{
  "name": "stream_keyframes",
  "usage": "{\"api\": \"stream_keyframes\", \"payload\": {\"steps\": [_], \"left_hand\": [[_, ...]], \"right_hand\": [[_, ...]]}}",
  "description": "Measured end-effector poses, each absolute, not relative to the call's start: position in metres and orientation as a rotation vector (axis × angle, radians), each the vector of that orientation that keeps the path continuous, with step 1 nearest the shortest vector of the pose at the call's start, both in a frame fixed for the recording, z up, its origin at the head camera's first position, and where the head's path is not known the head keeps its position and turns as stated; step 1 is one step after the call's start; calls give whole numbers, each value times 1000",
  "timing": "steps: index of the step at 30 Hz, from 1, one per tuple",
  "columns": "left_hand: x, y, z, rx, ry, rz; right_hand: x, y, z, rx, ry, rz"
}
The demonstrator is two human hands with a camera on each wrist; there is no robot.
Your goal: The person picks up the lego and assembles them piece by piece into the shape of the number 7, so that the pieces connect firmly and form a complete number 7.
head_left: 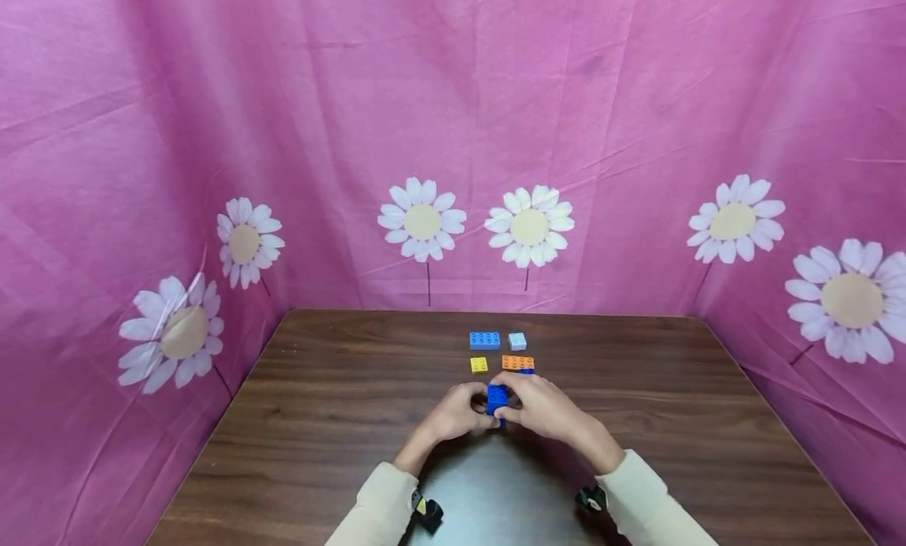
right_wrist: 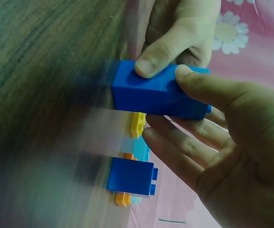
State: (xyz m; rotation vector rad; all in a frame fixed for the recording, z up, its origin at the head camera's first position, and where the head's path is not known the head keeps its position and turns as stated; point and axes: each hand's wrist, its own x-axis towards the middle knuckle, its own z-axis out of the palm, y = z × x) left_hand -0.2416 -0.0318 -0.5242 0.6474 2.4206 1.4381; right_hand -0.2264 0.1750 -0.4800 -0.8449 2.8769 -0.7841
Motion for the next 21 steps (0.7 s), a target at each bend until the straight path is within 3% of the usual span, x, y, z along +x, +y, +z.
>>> {"api": "stream_keyframes", "payload": {"steps": [8, 21], "left_hand": [[-240, -33, -522, 661, 2489, 1395], [-239, -35, -521, 667, 2603, 1253]], "right_hand": [[-239, 197, -473, -924, 2783, -935], [-262, 234, -479, -721, 2912, -1143]]}}
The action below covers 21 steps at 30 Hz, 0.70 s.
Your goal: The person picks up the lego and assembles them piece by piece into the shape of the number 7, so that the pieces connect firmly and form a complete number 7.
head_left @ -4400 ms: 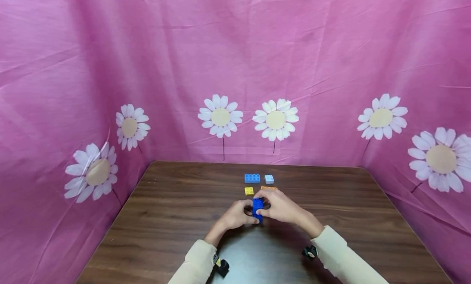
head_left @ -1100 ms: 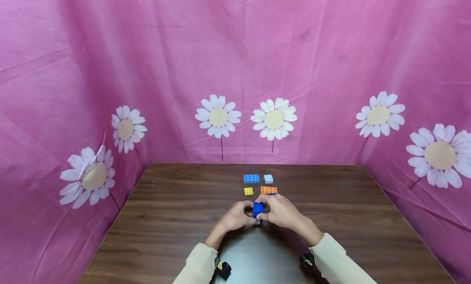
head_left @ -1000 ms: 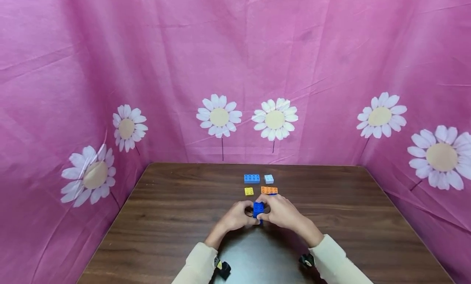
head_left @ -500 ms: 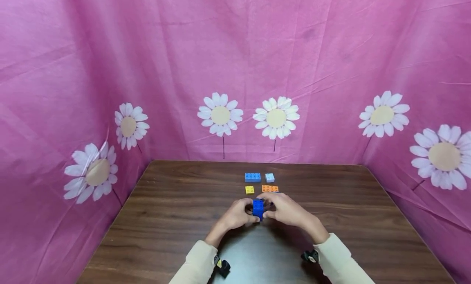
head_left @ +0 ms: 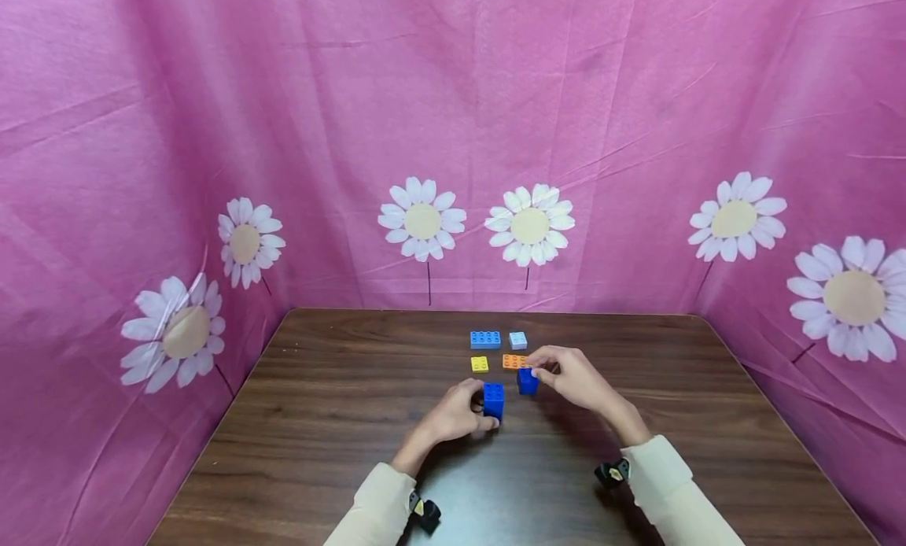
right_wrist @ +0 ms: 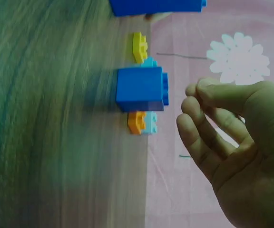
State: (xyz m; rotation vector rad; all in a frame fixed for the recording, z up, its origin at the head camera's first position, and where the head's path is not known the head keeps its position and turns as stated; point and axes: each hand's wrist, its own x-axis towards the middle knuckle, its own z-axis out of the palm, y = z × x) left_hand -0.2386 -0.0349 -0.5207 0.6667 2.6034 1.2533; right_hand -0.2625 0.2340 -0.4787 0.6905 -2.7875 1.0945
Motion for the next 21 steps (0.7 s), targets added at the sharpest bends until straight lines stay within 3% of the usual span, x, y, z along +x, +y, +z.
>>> {"api": "stream_keyframes", "payload": {"steps": [11, 21], "left_hand": [[-236, -40, -523, 667, 2177, 1812], [-235, -39, -529, 607, 2146, 1858]], "right_hand": [[-273, 241, -496, 599, -2735, 1199], [-273, 234, -516, 679, -2848, 1175]]}}
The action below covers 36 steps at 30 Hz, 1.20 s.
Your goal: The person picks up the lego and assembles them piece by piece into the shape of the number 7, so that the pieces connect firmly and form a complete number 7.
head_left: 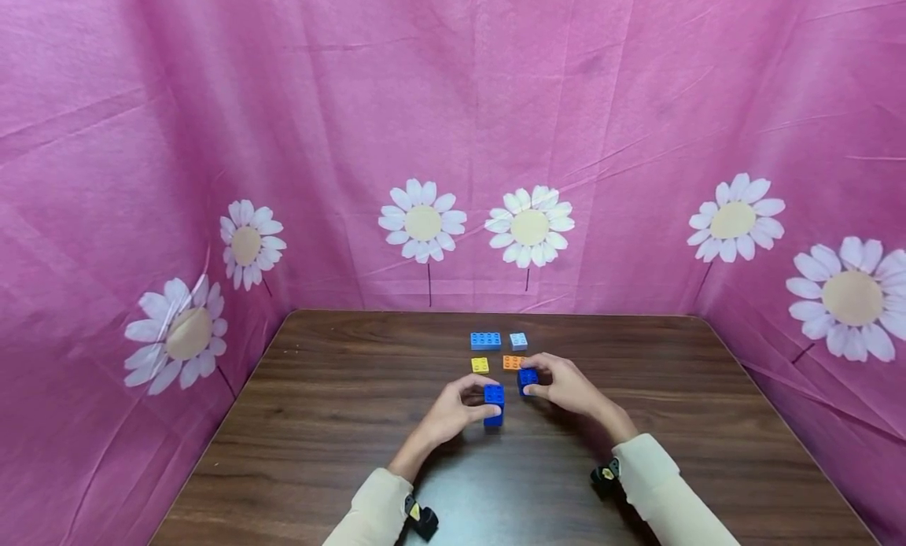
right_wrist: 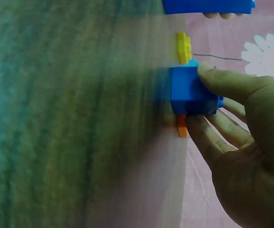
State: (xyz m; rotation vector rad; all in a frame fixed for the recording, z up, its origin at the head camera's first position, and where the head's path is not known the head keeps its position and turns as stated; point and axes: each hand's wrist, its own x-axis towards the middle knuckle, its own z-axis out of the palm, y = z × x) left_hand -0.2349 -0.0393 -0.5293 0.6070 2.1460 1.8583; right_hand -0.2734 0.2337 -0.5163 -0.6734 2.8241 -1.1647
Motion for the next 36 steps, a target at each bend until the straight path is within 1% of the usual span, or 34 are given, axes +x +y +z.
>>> {"api": "stream_keyframes", "payload": {"steps": [12, 22, 29, 36], "left_hand": [[-240, -39, -534, 596, 2165, 1859], [-244, -39, -532, 597, 2045, 1861], [-249, -40, -531, 593, 2183, 1786], [-251, -40, -532, 593, 2192, 1796]], "right_hand": [[-272, 230, -521, -629, 2815, -1109], [-274, 227, -521, -610, 2854, -1084], [-274, 228, -520, -614, 2853, -1087], [-275, 226, -520, -612, 2880, -1054]]}}
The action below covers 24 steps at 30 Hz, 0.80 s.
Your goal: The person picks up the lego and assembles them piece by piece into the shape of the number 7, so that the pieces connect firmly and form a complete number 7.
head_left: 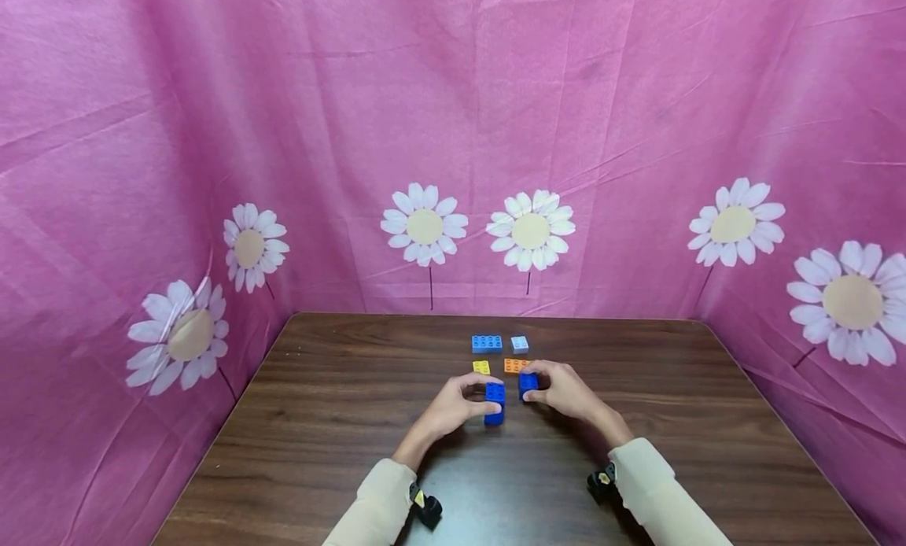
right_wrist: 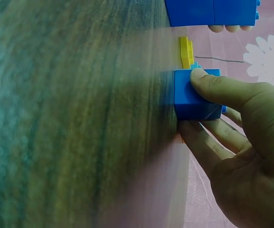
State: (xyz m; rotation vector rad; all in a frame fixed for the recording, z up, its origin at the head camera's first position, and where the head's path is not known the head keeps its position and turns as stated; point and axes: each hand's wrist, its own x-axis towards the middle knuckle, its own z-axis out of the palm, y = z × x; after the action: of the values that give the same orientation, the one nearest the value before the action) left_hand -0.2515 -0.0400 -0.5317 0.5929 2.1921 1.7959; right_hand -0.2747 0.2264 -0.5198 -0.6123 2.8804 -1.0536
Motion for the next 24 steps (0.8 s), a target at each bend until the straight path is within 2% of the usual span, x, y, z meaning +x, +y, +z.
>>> {"api": "stream_keyframes", "payload": {"steps": [24], "left_hand": [[-253, -41, -533, 581, 2145, 1809]], "right_hand": [[-275, 228, -517, -600, 2871, -1106]]}}
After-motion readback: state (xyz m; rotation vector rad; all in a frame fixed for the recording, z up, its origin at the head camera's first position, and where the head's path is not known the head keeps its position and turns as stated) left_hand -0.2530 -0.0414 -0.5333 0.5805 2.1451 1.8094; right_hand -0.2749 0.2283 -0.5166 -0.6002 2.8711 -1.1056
